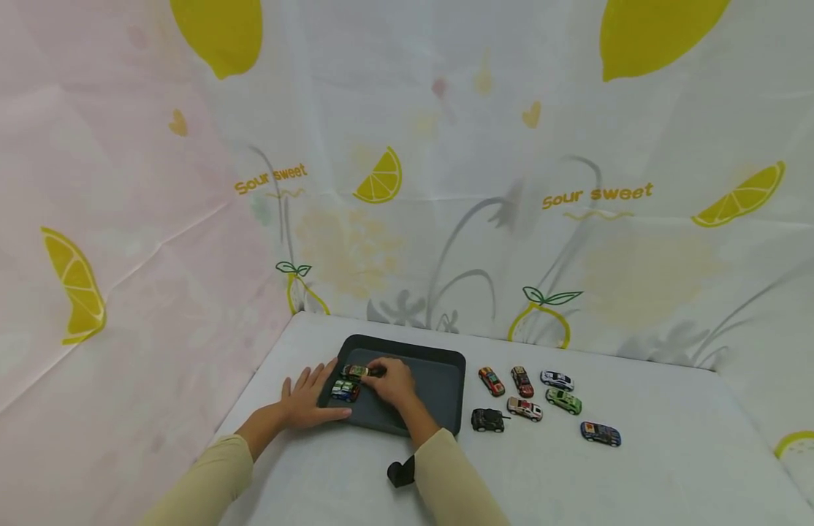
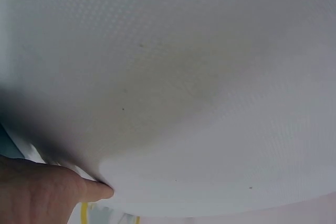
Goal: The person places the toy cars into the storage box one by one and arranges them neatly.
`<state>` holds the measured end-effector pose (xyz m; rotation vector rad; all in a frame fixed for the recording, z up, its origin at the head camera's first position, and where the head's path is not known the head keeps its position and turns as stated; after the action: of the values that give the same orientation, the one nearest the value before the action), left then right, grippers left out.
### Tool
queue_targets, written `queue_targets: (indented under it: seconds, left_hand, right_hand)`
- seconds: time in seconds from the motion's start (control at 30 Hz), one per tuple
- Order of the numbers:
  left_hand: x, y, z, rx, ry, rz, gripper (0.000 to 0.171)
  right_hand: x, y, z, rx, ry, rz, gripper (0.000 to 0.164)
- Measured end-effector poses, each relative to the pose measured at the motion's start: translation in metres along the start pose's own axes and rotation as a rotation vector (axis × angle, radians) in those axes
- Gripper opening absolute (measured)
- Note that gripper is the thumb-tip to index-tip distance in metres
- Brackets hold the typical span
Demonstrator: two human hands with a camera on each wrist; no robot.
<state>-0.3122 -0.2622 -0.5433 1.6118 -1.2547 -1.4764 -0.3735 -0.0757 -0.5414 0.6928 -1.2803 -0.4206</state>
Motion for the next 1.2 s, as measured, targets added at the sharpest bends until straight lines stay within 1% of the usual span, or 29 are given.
queue_targets:
  seconds: [0.2,0.3,0.43,0.77,1.2]
  left_hand:
    - [0.0023,-0.0015,0.0011,0.006,0.004,0.001,0.113]
    - [0.0008,-0.0001,0.0031,-0.002,-0.008,-0.017,0.112]
    - [-0.0002,0.0007,0.0039,-0.004,-0.004,-0.022,0.111]
    - [0.0001,-0.0006,-0.001,0.004,0.012,-0.03,0.111]
    - [-0.0001,-0.0007,-0.0012,0.002,0.008,-0.038,0.11]
  right_hand:
    - [0.0018,0.0015,-0.0017,-0.002,0.028,0.032,0.023]
    - [0.002,0.0042,-0.0013,-0.018,0.031,0.04,0.023]
    - [0.0024,0.0061,-0.0013,-0.018,0.028,0.036,0.024]
    - [0.0003,0.0011,-0.003,0.004,0.005,0.035,0.023]
    - [0.0001,0.0011,-0.004,0.01,-0.008,0.049,0.024]
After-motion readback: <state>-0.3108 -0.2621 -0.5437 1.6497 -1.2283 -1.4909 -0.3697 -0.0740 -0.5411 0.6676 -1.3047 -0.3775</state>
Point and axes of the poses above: each hand's wrist, its own z-axis towards the middle knuckle, its own y-axis out of the back of the hand, x = y × z, the point moved 5 cm from there along z, towards the middle knuckle, and after that the axes turned 1 degree about z, right-handed, at the moved point
